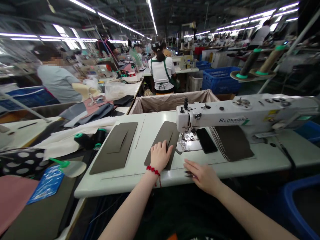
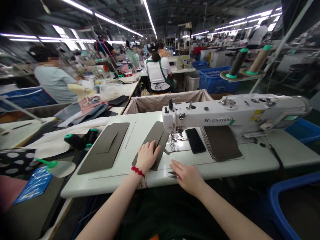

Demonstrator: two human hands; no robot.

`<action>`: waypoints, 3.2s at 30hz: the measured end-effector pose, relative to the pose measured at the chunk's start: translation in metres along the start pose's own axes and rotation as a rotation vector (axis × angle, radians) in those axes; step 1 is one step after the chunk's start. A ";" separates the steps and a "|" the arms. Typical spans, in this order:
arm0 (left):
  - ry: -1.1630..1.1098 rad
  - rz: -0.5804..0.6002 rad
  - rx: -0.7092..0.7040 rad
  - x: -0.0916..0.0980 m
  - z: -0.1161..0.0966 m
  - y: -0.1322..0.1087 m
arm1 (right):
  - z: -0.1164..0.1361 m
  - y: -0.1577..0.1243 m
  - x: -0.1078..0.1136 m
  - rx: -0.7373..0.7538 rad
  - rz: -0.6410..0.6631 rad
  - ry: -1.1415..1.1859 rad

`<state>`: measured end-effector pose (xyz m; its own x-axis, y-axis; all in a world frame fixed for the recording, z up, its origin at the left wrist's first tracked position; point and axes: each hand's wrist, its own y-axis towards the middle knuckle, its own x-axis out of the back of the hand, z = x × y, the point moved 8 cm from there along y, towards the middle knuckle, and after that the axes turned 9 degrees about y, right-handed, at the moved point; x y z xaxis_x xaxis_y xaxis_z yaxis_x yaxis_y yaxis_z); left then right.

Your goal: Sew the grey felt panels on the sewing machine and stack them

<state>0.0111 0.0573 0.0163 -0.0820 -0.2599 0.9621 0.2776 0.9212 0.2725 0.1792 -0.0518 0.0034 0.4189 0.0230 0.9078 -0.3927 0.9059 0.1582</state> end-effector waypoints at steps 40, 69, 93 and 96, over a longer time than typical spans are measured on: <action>-0.340 0.061 -0.388 -0.007 -0.160 -0.088 | -0.059 -0.113 -0.014 -0.546 -0.134 0.081; -0.272 0.126 -0.226 0.024 -0.052 -0.048 | -0.055 -0.110 0.001 -0.467 -0.233 0.352; -0.719 0.195 0.597 0.076 0.293 0.021 | -0.067 -0.100 -0.026 -0.571 -0.046 0.235; -0.554 0.253 0.680 0.051 0.325 0.021 | -0.072 -0.103 -0.033 -0.609 0.001 0.253</action>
<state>-0.2986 0.1571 0.0698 -0.5924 -0.0123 0.8056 -0.2593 0.9496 -0.1762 0.2645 -0.1155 -0.0703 0.6277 0.0552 0.7765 0.1095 0.9813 -0.1583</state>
